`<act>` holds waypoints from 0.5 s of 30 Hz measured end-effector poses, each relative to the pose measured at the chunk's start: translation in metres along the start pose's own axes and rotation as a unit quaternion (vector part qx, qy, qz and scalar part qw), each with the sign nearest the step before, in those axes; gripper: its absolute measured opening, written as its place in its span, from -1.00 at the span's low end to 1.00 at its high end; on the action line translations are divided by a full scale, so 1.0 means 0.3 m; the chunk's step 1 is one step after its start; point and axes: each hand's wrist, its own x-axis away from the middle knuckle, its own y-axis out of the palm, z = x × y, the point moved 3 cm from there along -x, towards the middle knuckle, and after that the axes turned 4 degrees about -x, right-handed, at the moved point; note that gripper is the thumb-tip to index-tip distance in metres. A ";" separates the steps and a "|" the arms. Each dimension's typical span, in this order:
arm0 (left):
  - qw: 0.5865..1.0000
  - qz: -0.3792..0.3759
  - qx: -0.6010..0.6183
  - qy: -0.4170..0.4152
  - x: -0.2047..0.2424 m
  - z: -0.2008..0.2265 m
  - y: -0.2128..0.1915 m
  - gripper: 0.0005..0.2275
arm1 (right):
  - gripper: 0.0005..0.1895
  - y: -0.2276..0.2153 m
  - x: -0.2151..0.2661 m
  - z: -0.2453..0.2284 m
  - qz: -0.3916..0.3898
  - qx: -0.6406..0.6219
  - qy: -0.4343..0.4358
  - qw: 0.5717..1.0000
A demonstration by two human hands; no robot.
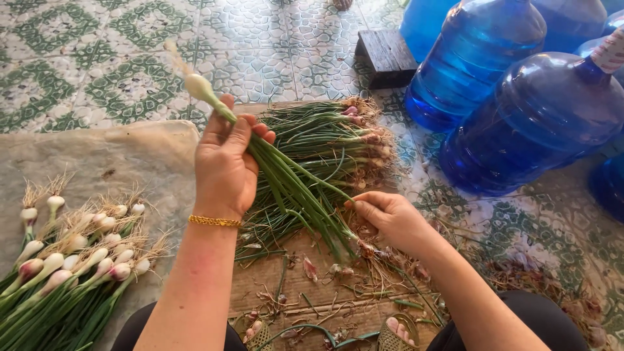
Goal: The person is cleaning green onions by peeling off the dry outer skin and sorting them into a clean pile.
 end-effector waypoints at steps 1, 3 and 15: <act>1.000 0.000 0.000 -0.001 0.004 0.005 -0.001 -0.65 | -0.73 0.006 0.003 -0.005 0.000 0.000 0.001 1.000; 1.000 0.012 -0.002 0.011 0.010 0.016 -0.005 -0.67 | -0.81 0.004 0.008 -0.019 0.060 -0.029 -0.012 0.998; 0.985 0.085 -0.092 0.121 -0.037 0.381 -0.171 -0.62 | -0.38 -0.126 -0.253 0.322 0.069 0.528 0.154 0.832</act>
